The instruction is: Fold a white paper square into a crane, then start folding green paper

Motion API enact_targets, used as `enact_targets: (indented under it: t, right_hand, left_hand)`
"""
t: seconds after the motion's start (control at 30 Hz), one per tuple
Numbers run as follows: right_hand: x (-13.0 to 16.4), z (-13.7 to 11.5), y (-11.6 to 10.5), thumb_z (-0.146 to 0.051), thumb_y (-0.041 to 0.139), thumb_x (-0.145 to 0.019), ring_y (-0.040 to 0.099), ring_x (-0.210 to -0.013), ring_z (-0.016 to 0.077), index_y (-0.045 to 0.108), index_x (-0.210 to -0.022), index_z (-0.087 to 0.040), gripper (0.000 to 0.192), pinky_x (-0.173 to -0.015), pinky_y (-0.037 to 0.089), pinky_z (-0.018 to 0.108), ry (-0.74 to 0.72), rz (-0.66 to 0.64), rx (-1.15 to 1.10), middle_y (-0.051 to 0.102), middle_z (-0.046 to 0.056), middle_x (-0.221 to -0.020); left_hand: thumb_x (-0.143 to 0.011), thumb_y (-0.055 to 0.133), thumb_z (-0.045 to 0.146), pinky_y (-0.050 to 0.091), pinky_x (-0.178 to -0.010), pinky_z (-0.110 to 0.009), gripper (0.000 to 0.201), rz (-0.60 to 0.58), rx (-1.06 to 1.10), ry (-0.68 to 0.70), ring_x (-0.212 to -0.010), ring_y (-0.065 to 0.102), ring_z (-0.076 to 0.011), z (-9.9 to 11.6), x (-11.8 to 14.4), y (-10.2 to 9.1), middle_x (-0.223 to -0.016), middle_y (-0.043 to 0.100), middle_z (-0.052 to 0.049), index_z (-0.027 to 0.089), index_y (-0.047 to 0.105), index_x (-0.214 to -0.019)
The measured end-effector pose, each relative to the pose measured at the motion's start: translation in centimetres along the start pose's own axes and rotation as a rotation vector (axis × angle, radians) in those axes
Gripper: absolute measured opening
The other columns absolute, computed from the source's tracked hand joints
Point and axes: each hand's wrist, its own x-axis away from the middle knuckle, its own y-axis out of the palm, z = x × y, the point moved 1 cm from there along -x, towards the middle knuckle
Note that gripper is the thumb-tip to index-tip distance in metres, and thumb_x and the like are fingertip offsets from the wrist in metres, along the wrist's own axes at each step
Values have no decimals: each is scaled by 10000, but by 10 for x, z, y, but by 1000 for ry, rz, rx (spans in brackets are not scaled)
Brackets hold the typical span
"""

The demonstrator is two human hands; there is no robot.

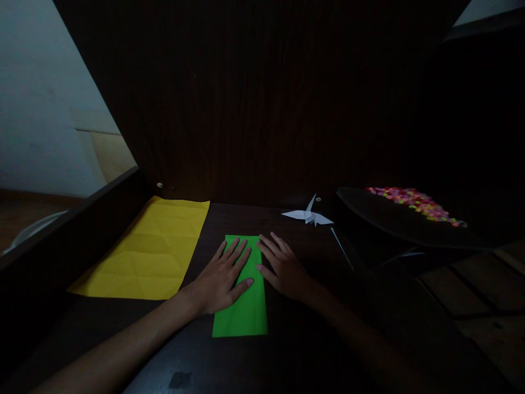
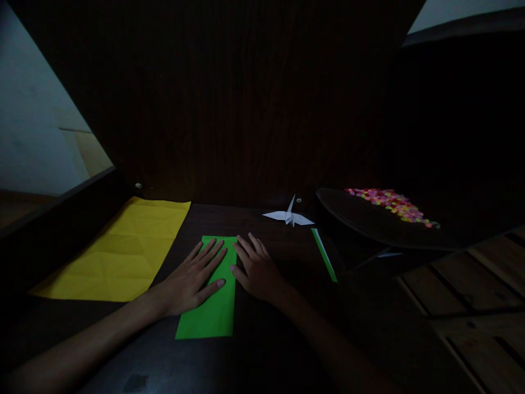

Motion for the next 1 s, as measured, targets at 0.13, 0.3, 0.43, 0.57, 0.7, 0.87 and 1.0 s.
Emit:
enact_targets:
  t: [0.13,0.3,0.43,0.57,0.7,0.87,1.0]
  right_hand:
    - [2,2,3,-430,470,-948,184,-1459,329,474,-1396,-104,554,-1142,285,544,101,85,-35,331,178,-1538]
    - [3,0,8,-394,493,-934,235,-1444,325,536,-1335,-155,469,-1139,257,576,169,90,-161,403,162,-1500]
    - [0,-4,7,-355,520,-915,261,-1438,294,590,-1255,-175,391,-1158,233,540,243,78,-334,443,134,-1478]
    - [-1,-8,5,-317,562,-880,261,-1439,269,594,-1220,-194,362,-1169,222,511,279,81,-480,469,117,-1461]
    - [1,-12,6,-322,570,-866,313,-1417,243,538,-1227,-206,380,-1159,252,476,332,119,-622,497,125,-1418]
    - [-1,-12,12,-322,583,-830,383,-1374,236,499,-1137,-216,336,-1141,271,459,355,191,-802,545,127,-1352]
    - [-5,-10,14,-317,597,-797,520,-1252,239,484,-1097,-228,333,-1071,366,447,392,231,-960,597,117,-1281]
  left_hand:
    - [-963,327,595,140,-1178,-557,698,6,-38,-39,-1475,120,-336,0,1,3,-1591,220,-113,200,224,-1529]
    - [-910,371,672,155,-1166,-583,800,28,-54,-98,-1455,191,-369,3,0,2,-1569,271,-152,163,262,-1517]
    - [-900,355,694,179,-1156,-584,847,48,-88,-127,-1433,261,-364,5,-2,3,-1552,293,-186,127,247,-1519]
    - [-953,297,631,174,-1146,-602,733,63,-137,-130,-1456,187,-367,5,-1,8,-1575,243,-160,163,269,-1516]
    - [-966,305,599,172,-1142,-608,688,95,-158,-135,-1459,162,-378,5,0,13,-1580,237,-144,183,282,-1513]
    - [-952,326,614,158,-1131,-634,708,98,-153,-136,-1446,194,-400,8,0,12,-1571,256,-163,176,296,-1508]
    - [-949,333,617,166,-1133,-622,708,86,-143,-141,-1447,195,-394,8,-1,11,-1571,256,-162,184,299,-1507]
